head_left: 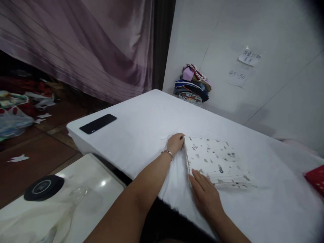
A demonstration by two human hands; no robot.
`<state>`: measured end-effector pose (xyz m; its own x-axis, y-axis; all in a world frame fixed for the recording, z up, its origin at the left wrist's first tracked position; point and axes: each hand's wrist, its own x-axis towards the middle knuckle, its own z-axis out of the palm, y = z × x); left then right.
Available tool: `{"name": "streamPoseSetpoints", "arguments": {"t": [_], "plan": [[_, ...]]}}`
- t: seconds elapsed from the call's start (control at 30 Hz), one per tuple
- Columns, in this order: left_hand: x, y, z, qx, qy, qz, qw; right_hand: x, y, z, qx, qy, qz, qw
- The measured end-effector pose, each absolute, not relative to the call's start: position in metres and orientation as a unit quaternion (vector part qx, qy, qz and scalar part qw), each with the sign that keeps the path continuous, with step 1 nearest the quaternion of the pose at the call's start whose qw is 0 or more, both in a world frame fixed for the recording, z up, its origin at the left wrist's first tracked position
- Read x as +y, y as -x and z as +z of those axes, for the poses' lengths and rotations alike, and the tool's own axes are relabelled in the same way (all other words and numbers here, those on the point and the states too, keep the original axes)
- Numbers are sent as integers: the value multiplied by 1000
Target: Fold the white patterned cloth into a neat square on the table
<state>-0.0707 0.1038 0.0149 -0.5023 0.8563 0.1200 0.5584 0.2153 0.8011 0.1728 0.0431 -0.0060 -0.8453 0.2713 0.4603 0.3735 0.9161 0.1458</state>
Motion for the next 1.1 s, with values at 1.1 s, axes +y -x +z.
{"name": "streamPoseSetpoints", "arguments": {"t": [1.1], "plan": [[59,6,10,781,-532,310,106,43,-177,18,-966,188,24,177]]}}
